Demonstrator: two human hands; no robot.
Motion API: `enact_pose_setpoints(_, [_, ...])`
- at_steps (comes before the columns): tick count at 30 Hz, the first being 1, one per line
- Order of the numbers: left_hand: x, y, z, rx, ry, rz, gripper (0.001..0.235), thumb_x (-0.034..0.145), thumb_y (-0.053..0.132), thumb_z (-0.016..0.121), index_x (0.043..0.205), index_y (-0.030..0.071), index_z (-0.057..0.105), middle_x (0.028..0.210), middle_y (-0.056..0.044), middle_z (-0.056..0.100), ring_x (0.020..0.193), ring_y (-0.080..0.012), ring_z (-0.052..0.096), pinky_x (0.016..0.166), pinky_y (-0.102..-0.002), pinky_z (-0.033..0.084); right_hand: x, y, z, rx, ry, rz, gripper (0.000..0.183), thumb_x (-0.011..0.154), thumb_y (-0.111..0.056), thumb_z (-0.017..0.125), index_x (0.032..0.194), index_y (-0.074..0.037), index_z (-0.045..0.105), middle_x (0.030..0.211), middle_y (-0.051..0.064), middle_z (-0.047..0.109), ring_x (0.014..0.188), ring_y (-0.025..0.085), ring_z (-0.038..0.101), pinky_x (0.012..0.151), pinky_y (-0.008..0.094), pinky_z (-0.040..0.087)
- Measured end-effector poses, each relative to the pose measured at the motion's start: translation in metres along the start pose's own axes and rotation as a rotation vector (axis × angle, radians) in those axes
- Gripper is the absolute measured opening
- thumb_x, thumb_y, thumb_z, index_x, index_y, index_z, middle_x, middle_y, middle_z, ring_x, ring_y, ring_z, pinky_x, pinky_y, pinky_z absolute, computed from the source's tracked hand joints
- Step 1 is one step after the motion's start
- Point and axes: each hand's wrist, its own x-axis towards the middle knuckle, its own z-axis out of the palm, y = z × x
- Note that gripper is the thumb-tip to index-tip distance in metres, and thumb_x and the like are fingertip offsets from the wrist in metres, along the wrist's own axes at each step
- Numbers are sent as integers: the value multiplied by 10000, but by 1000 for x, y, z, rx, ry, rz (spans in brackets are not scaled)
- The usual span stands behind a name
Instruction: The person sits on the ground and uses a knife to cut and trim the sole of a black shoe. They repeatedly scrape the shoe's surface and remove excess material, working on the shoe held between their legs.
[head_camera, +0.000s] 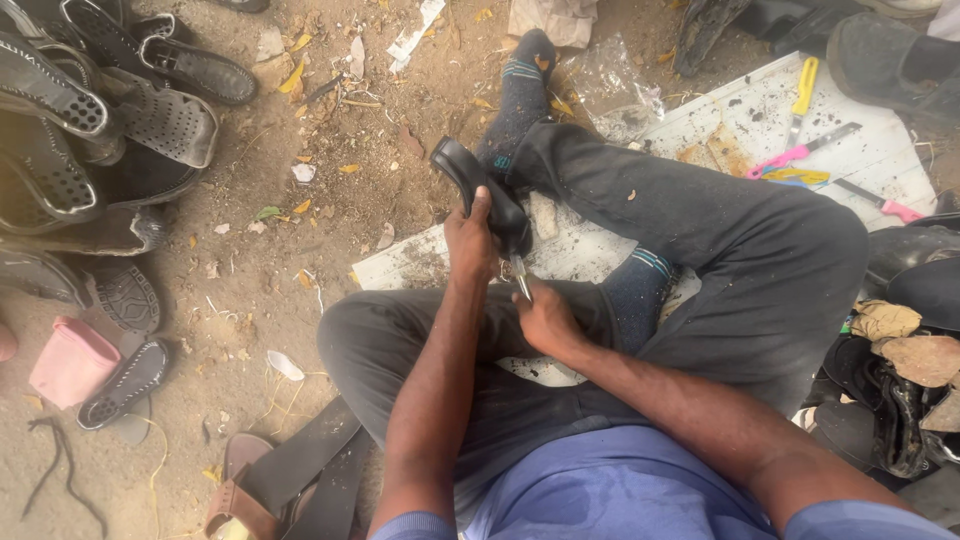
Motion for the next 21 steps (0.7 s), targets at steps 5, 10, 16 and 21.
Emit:
enact_pose_setpoints(5, [5,2,-4,-181,-44,24,221,1042,210,608,1099,-1,642,939,-75,700,817,-158,661,773,-325,551,1,-32,2,427,-84,424,140,1031,-149,530,1086,-36,592,598,69,468,380,149,424,326,346,298])
enact_pose_setpoints(10, [14,-17,-17,-240,-3,-21,222,1069,210,594,1120,-4,621,951,-85,678,858,-197,667,845,-378,565,-31,-51,-6,477,-134,505,107,1029,-151,526,1078,-56,531,621,11,504,388,115,468,301,307,345])
enact_pose_setpoints(16, [8,-11,-12,-284,47,-91,277,1042,222,560,1217,8,574,1037,-86,655,957,-208,652,913,-419,549,19,-36,10,500,-32,449,152,1063,-165,516,1137,-41,565,595,43,475,389,130,429,306,314,308])
enact_pose_setpoints(21, [9,-7,-10,-302,71,-116,325,1047,227,547,1230,-41,557,1041,-115,665,950,-243,668,910,-443,554,-12,-45,8,203,-14,288,246,983,-159,578,1203,-59,533,560,73,588,385,182,578,331,336,442])
